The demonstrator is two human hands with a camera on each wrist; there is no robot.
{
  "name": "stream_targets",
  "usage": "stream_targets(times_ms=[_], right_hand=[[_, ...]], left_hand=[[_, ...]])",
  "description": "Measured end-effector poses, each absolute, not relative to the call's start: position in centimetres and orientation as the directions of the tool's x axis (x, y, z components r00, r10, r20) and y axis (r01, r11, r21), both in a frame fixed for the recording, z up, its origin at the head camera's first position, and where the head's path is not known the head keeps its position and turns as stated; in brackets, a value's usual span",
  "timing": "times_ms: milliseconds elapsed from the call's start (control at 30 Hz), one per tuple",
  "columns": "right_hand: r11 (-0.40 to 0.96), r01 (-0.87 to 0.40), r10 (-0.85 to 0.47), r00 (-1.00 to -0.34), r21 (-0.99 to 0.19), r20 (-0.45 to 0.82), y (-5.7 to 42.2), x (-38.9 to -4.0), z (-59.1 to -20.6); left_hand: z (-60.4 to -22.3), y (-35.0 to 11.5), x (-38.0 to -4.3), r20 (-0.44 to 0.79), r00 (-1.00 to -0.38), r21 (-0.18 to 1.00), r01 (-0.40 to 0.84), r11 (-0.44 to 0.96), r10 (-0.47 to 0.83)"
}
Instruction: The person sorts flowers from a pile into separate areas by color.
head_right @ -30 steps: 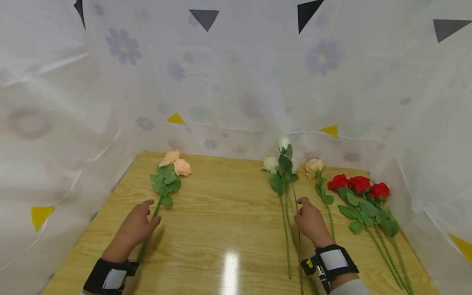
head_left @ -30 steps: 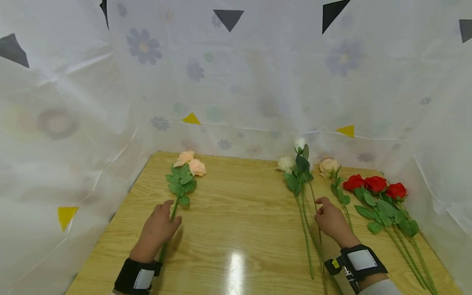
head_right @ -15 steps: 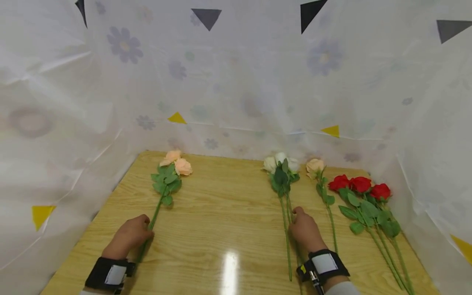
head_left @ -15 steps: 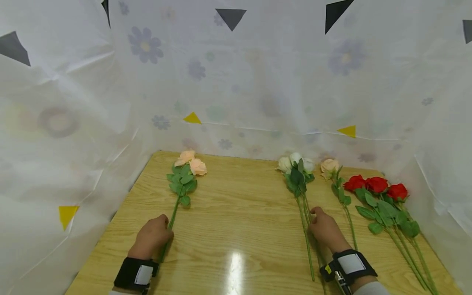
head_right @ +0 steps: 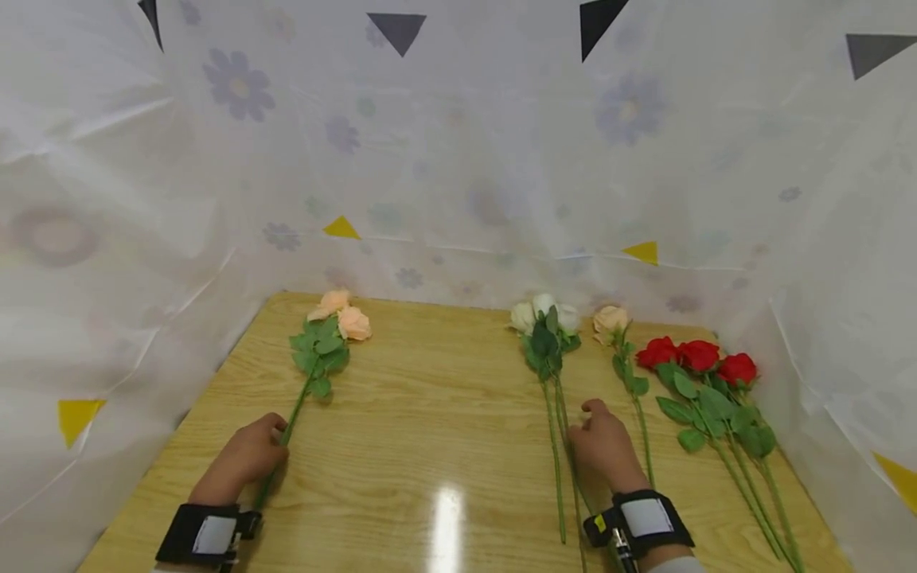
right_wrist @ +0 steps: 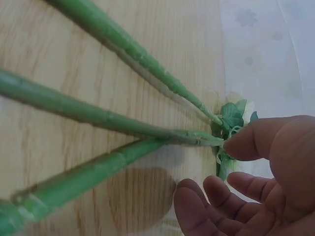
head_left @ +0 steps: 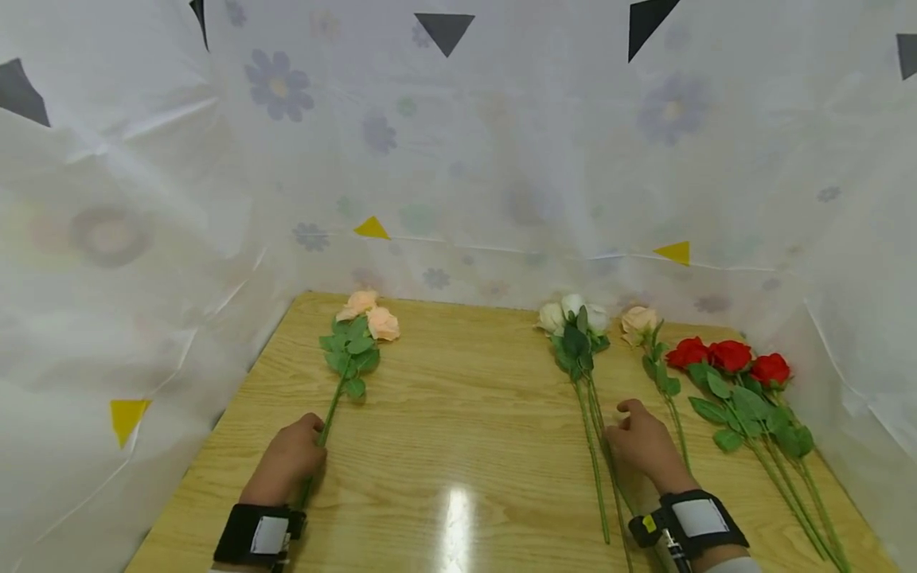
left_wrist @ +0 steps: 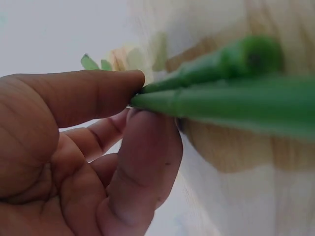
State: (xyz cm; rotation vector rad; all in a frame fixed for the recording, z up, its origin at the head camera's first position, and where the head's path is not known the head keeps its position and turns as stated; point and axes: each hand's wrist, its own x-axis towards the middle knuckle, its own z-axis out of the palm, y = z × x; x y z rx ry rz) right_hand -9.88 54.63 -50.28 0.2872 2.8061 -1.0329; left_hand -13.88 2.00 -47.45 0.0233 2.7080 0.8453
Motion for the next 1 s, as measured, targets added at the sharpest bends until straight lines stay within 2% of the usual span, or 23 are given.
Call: stream_targets(times_ms=[133, 367, 667, 1000], right_hand=[[0.734, 0.221, 0.135, -0.974, -0.642, -0.181, 54.9, -9.9, -50.2], [0.696, 0.237, 0.145, -0.971, -0.678, -0.19, 54.6, -9.7, -49.8], [0.66, 0.221, 0.175, -0.975, -0.718, -0.139, 53.6, -9.7, -49.1], [0.592, 0.144, 0.164, -0.985, -0.793, -0.057, 49.9, -10.1, -47.6]], left_hand=[[-47.2, 1.6, -13.8, -0.267, -0.959, 0.601, -0.093, 0.794, 0.09], [-46.9, 1.8, -13.5, -0.188, -0.972, 0.651, -0.017, 0.759, 0.139], [-46.8, 4.3, -13.4, -0.155, -0.979, 0.793, -0.042, 0.608, 0.134], [-47.1, 9.9, -13.1, 0.052, -0.969, 0.839, 0.173, 0.517, 0.24]])
